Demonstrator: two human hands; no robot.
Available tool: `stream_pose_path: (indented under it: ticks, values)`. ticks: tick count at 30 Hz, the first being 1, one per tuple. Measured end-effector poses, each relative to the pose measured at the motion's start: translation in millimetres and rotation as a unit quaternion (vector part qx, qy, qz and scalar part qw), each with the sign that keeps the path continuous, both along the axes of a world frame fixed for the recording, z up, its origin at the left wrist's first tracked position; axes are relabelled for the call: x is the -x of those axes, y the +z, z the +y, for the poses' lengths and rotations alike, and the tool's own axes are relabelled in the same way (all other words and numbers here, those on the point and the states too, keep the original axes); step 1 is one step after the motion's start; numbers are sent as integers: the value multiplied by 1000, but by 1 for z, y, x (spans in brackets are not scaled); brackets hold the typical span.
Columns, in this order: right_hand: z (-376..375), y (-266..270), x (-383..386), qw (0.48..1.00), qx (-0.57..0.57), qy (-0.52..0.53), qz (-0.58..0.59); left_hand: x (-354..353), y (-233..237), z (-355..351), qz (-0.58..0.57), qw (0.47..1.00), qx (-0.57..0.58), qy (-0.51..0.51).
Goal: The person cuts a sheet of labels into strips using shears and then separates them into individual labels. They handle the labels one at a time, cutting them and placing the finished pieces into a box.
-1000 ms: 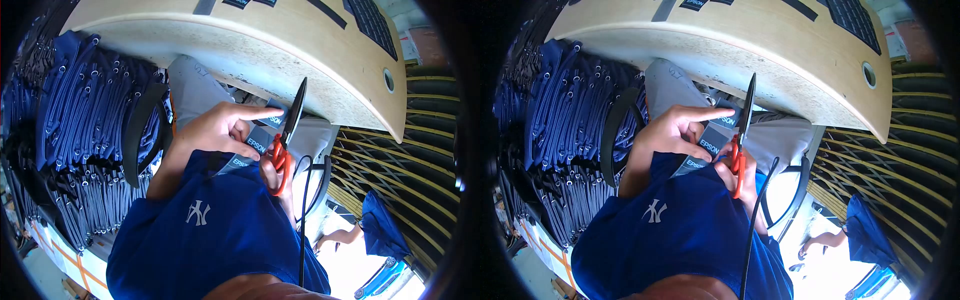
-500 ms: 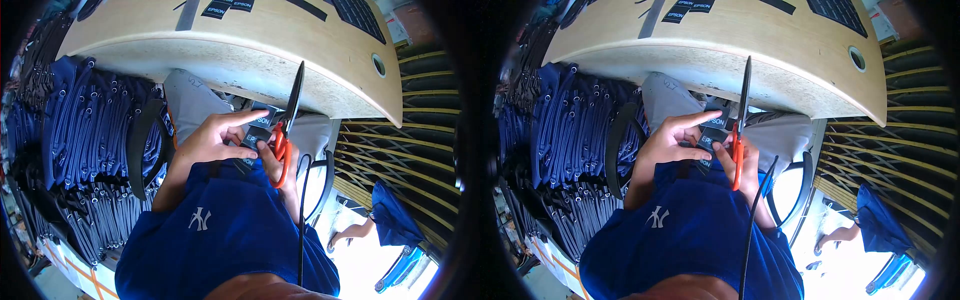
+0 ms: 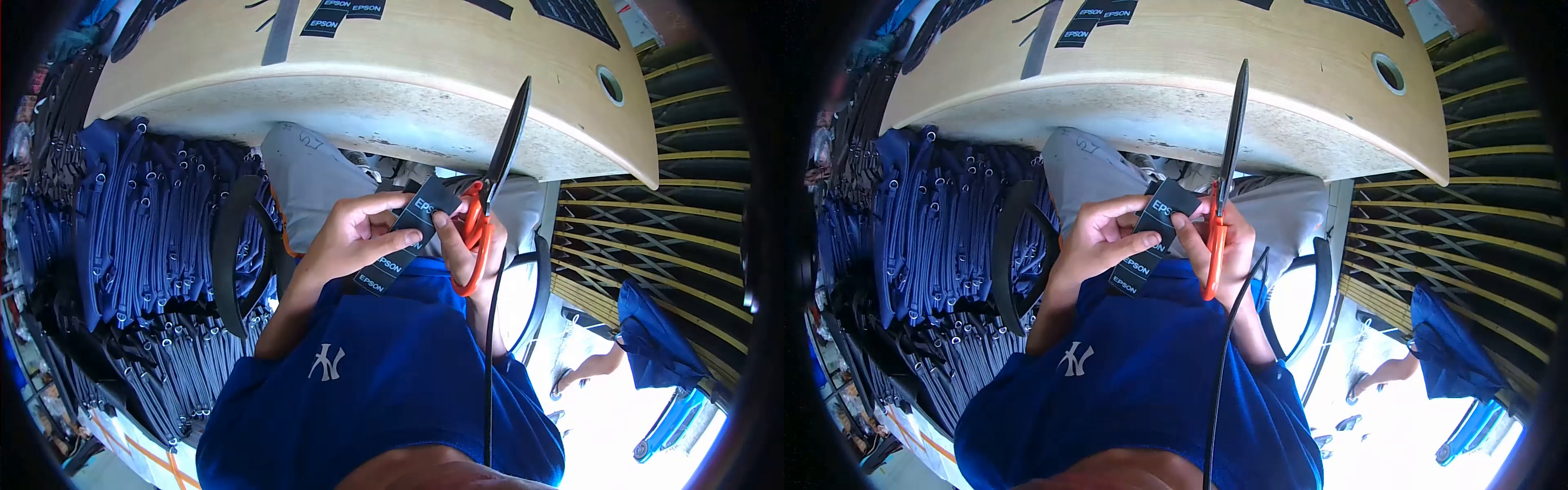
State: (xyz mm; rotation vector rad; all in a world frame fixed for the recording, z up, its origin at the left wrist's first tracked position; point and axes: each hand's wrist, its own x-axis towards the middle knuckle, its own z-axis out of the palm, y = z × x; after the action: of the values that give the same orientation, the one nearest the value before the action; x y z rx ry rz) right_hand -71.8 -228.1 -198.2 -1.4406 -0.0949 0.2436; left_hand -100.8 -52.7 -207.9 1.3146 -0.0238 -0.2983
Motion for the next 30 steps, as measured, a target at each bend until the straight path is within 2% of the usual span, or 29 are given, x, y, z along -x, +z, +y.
stream_pose_path:
  ticks: [3,6,14,16,18,19,21,23,25,29,30]
  values:
    - [0,5,0,1000,-6,1,14,-4,0,-2,-36,999,0,27]
    - [-5,3,-2,1000,23,16,-2,-9,8,-1,-128,989,-31,67]
    - [-8,0,-3,996,55,47,-48,-17,16,-1,-183,979,-35,82]
    - [-9,-1,-3,997,49,52,-30,-26,25,4,-197,971,-58,123]
    - [-10,1,-4,997,55,47,-38,-48,40,14,-245,946,-163,132]
    - [-10,2,-4,996,63,44,-37,-64,49,19,-267,928,-215,143]
    - [-12,2,-5,994,80,40,-68,-111,66,21,-312,922,-163,162]
    - [-14,-2,-5,995,71,35,-54,-172,81,26,-367,897,-198,146]
    - [-15,1,-4,996,63,29,-53,-242,94,35,-398,866,-263,147]
    - [-24,-2,-1,997,66,33,-26,-362,111,50,-409,803,-366,231]
    - [-26,0,1,997,64,29,-20,-380,114,55,-423,759,-443,219]
